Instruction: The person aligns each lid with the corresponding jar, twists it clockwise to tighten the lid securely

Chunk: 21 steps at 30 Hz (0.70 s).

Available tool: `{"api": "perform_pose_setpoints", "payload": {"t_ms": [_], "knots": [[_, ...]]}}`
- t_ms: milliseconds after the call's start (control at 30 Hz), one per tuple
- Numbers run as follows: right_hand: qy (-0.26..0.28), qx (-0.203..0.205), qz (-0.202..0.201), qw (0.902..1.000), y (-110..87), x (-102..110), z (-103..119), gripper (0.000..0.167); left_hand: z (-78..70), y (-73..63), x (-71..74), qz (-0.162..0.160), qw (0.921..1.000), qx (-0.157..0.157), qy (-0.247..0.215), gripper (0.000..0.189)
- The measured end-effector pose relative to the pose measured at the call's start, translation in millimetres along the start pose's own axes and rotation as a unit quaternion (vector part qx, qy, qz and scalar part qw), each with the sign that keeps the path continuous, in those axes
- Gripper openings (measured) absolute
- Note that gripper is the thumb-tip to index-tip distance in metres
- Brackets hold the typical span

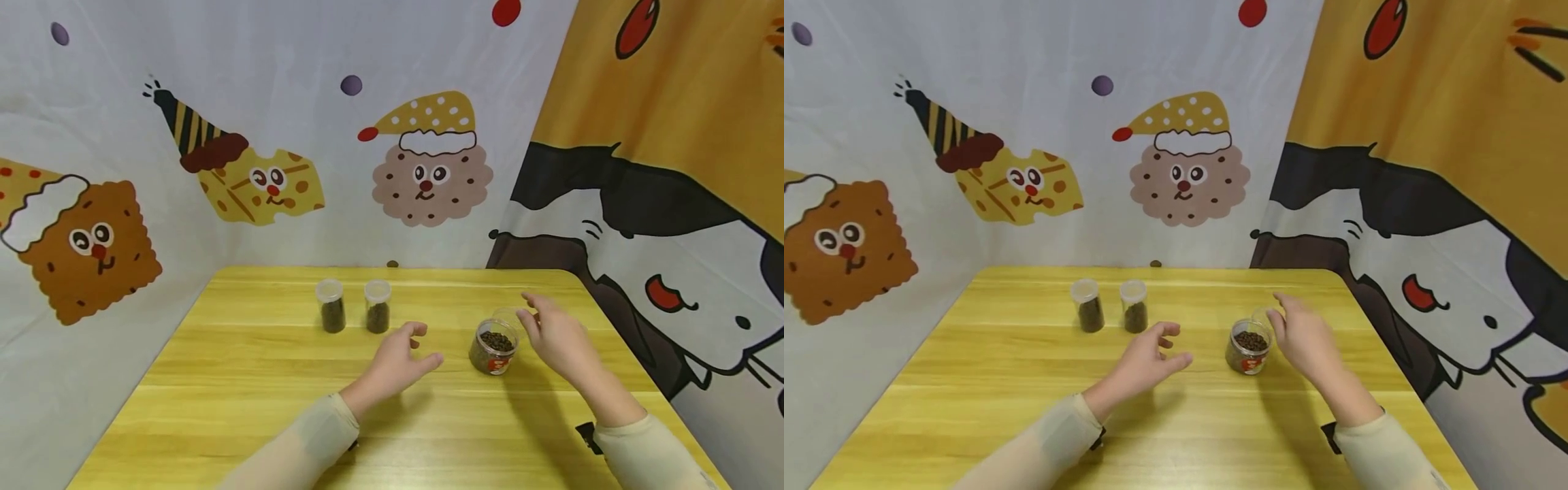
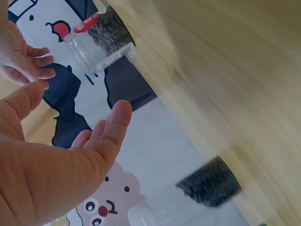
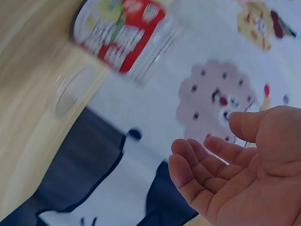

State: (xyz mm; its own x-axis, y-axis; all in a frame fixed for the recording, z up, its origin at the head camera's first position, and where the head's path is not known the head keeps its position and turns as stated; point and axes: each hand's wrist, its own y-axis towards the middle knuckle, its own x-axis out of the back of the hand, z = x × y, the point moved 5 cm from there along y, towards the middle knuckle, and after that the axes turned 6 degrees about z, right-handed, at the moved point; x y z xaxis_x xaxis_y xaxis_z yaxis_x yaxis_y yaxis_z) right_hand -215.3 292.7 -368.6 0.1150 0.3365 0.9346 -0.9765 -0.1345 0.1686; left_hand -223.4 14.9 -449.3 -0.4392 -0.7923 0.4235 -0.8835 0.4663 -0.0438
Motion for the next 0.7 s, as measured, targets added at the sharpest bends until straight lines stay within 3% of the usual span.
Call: {"api": "perform_pose_setpoints", "payload": {"t_ms": [100, 267, 500, 700], "knots": [[0.006, -0.029, 0.02, 0.9994, 3.1, 5, -22, 0.056, -4.5, 4.7, -9.6, 0.01, 0.9999, 0.003, -0.001, 0.07], [0.007, -0.041, 0.037, 0.9984, 10.3, 4, -51, 0.055, -8.4, 14.8, -27.1, 0.021, 0.9997, 0.003, 0.009, 0.079], [-0.002, -0.041, 0.067, 0.9969, 19.6, -12, -76, 0.052, -10.3, 28.4, -49.0, 0.026, 0.9988, 0.004, 0.04, 0.098], [-0.002, -0.033, 0.103, 0.9941, 26.1, -33, -88, 0.061, -9.7, 37.1, -63.7, 0.025, 0.9983, 0.009, 0.051, 0.107]]}}
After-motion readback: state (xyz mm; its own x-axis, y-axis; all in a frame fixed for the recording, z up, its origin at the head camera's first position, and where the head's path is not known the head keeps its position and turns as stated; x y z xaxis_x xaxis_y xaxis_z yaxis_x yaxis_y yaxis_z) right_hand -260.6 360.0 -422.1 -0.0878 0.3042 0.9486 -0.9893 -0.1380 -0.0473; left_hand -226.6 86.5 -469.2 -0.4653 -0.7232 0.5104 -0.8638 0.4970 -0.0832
